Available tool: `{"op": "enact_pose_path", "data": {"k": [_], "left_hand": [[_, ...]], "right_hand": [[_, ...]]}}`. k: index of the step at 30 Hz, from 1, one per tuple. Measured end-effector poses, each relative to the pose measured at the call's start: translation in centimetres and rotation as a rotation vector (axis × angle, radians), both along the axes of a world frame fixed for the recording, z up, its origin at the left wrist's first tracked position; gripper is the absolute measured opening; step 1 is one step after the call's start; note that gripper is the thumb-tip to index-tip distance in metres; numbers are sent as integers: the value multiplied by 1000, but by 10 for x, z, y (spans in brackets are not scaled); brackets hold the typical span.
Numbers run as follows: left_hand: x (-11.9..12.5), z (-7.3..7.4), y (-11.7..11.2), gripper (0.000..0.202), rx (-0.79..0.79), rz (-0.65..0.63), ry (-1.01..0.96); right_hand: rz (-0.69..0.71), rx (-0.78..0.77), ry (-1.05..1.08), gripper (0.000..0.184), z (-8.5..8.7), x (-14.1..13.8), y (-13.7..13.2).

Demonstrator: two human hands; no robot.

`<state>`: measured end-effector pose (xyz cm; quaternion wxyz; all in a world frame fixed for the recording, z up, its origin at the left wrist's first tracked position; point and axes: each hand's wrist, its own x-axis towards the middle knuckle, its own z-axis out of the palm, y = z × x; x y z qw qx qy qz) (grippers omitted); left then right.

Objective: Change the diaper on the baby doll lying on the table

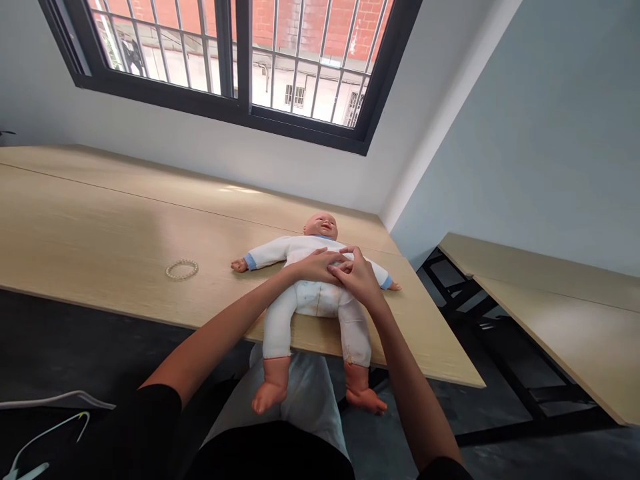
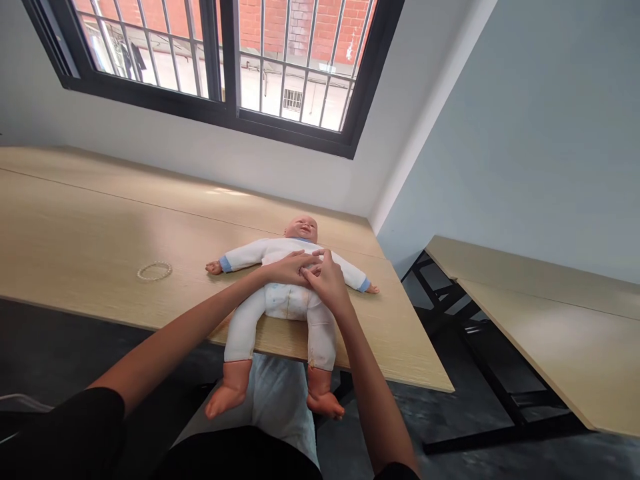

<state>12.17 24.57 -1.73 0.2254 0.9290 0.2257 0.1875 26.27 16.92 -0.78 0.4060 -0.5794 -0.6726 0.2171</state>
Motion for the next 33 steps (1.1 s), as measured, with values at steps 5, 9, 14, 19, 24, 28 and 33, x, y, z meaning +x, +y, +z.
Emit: {"op": "enact_pose_path", "data": {"k": [5, 9, 14, 19, 24, 28, 33], "left_hand": [[-12, -4, -7, 41, -25, 24, -185], [-47, -12, -19, 38, -37, 124, -373], [-100, -36, -18, 31, -108, 496, -526], [-119, -59, -11, 20, -145, 539, -438], [-113, -69, -8, 31, -152, 462, -260], [-103, -75, -4, 42, -143, 495, -162], [-92, -76, 6, 41, -109, 504, -176]], "right_hand": [[52, 57, -70, 44, -11, -6, -18], [131, 159, -60, 49, -20, -1, -42], [73, 233, -42, 50, -18, 13, -51], [227, 135, -125, 59, -26, -2, -39], [238, 145, -254, 58, -38, -6, -37], [257, 127, -260, 55, -39, 5, -41], [222, 142, -211, 55, -43, 8, -43]]}}
